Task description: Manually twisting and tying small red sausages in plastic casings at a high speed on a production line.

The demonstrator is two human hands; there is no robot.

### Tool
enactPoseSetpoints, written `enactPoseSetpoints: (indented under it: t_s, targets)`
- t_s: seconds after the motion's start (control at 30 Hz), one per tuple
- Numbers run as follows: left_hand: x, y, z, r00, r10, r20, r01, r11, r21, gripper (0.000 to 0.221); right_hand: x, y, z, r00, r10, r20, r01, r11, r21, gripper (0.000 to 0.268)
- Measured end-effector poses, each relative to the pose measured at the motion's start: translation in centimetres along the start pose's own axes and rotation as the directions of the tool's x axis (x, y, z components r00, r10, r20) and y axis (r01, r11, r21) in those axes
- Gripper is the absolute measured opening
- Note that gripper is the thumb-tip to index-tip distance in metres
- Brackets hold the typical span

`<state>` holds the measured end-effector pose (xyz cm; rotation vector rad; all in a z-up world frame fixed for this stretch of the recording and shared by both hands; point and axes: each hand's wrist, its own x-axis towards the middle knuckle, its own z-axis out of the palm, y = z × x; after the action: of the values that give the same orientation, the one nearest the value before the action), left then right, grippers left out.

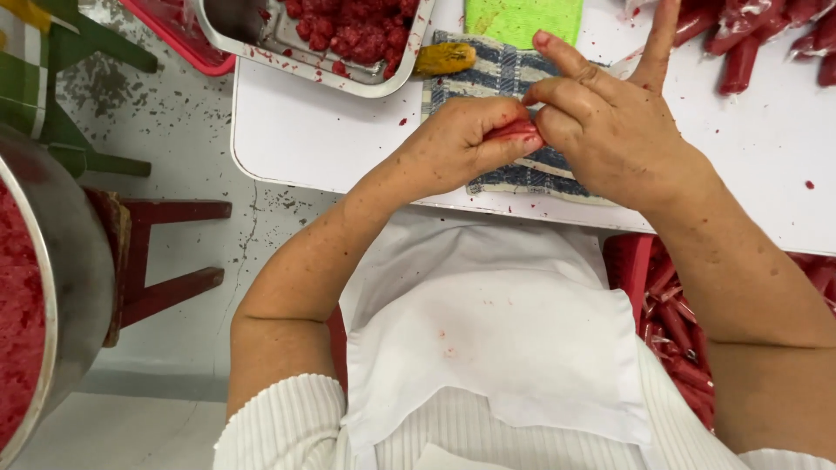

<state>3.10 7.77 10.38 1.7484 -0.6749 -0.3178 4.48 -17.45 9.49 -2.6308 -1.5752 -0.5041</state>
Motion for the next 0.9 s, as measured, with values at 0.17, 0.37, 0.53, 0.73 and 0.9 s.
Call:
enactPoseSetpoints:
  t_s: [0.17, 0.37, 0.53, 0.73, 0.9]
  targets:
    - [-1.9, -0.9, -0.4, 0.99, -0.083, 0.11, 0.09, 0.994, -0.056, 0.025, -0.3, 3.0, -0.3, 0.975, -0.22, -0.013, 0.216, 0.967, -0.136, 0.035]
    - [-3.1, -2.4, -1.9, 0.925, -0.112, 0.364, 0.24, 0.913, -0.329, 0.05, 2.6, 1.8, -1.9, 0.954, -0.3, 0.009, 0.297, 0.937, -0.182, 0.034]
    - [-2.6, -2.4, 2.0, 0.975, -0.211, -0.074, 0.151, 0.866, -0.476, 0.024, 7.0, 0.6, -2.5, 0.923, -0.383, -0.045, 0.343, 0.869, -0.355, 0.03]
    - [-6.7, 3.3, -2.0, 0.986, 0.091, -0.143, -0.044, 0.952, 0.303, 0.036, 8.9, 2.0, -7.6, 0.867, -0.498, 0.037, 0.456, 0.759, -0.466, 0.027]
    - [-10.4, 4.2, -4.3, 0.98, 0.094, -0.175, -0.05, 0.969, 0.242, 0.026, 12.0, 4.6, -9.0, 0.463, -0.878, -0.12, 0.834, 0.478, -0.277, 0.019]
